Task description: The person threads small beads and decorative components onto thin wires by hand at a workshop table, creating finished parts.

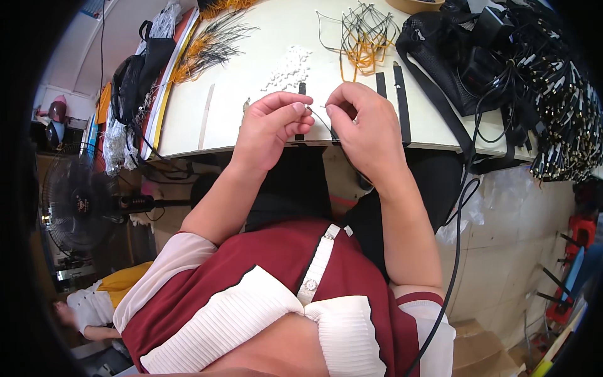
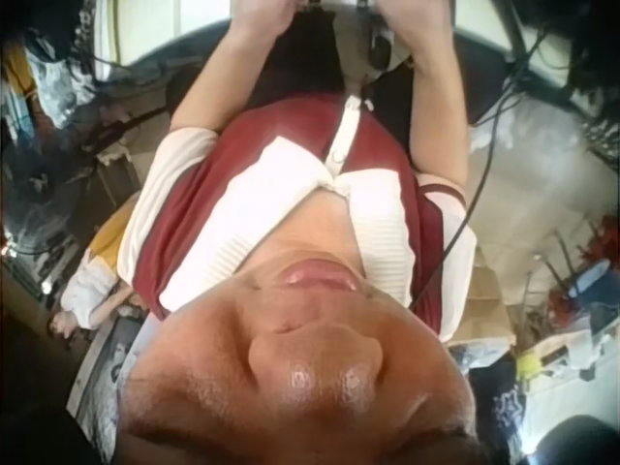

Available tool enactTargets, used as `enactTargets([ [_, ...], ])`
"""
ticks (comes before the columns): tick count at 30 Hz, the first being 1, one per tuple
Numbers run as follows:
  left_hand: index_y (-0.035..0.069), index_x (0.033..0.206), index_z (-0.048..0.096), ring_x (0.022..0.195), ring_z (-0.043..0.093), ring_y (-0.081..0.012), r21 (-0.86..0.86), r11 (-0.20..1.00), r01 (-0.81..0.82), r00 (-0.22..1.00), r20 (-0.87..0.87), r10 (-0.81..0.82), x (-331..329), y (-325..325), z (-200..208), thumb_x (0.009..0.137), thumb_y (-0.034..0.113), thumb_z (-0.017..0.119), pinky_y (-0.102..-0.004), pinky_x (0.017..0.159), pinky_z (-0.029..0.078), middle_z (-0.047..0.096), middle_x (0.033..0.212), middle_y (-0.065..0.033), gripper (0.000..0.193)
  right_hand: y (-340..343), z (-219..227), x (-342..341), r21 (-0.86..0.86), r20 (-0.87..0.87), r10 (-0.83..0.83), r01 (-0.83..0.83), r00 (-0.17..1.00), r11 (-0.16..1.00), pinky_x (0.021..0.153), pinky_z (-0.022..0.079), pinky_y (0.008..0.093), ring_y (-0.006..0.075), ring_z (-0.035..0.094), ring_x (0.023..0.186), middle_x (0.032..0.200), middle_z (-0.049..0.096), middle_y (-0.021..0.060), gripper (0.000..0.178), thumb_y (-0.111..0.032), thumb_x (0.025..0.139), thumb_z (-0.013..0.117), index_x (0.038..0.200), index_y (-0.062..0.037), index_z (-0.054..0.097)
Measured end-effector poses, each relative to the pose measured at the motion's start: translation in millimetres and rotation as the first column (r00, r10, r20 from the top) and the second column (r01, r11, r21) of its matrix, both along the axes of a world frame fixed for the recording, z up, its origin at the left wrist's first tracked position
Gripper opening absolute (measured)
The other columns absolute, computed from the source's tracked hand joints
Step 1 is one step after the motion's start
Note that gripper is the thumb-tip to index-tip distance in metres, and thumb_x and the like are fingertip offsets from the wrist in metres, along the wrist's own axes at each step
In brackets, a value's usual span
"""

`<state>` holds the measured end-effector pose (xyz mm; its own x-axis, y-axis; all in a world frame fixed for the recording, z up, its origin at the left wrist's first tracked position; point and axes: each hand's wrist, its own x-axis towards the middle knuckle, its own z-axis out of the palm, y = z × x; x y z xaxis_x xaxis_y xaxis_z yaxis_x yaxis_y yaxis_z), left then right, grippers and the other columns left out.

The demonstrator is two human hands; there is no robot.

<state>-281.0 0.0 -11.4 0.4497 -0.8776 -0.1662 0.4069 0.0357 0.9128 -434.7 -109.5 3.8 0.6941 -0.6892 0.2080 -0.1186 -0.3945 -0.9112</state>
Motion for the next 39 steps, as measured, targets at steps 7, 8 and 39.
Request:
enactTargets([
  [7,-0.006,0.106,0.067,0.078,0.069,-0.0154,0.011,1.0,0.006,0.998,0.057,-0.007,-1.1,-0.4,-1.2,0.094,0.001,0.06,-0.0266,0.072,0.058,0.07,0.089,-0.0105,0.016,4.5,-6.1,7.5,0.029,0.012,0.006,-0.006,1.0,1.0,0.067,0.046,0.026,0.0099,0.059,0.072,0.075,0.064,0.0045,0.014,-0.01,0.087,0.065,0.086,0.0037,0.064],
  [8,-0.006,0.106,0.067,0.079,0.069,-0.0155,-0.003,1.0,0.006,0.998,0.061,-0.006,-1.1,-0.2,-2.0,0.094,0.001,0.06,-0.0265,0.072,0.058,0.07,0.089,-0.0106,0.016,4.2,-7.3,8.3,0.032,0.011,0.005,-0.006,1.0,0.999,0.067,0.046,0.026,0.0099,0.059,0.072,0.075,0.064,0.0045,0.014,-0.01,0.087,0.065,0.086,0.0037,0.064],
  [39,-0.005,0.101,0.068,0.077,0.069,-0.0136,-0.005,1.0,-0.025,0.97,0.244,0.026,-9.7,-3.6,-4.9,0.091,-0.001,0.064,-0.0256,0.072,0.057,0.071,0.089,-0.0095,0.012,0.6,-16.9,6.0,-0.055,0.018,0.0,0.001,1.0,0.998,0.06,0.044,0.0265,0.01,0.058,0.068,0.078,0.065,0.0043,0.009,-0.007,0.085,0.066,0.086,0.0021,0.065],
])
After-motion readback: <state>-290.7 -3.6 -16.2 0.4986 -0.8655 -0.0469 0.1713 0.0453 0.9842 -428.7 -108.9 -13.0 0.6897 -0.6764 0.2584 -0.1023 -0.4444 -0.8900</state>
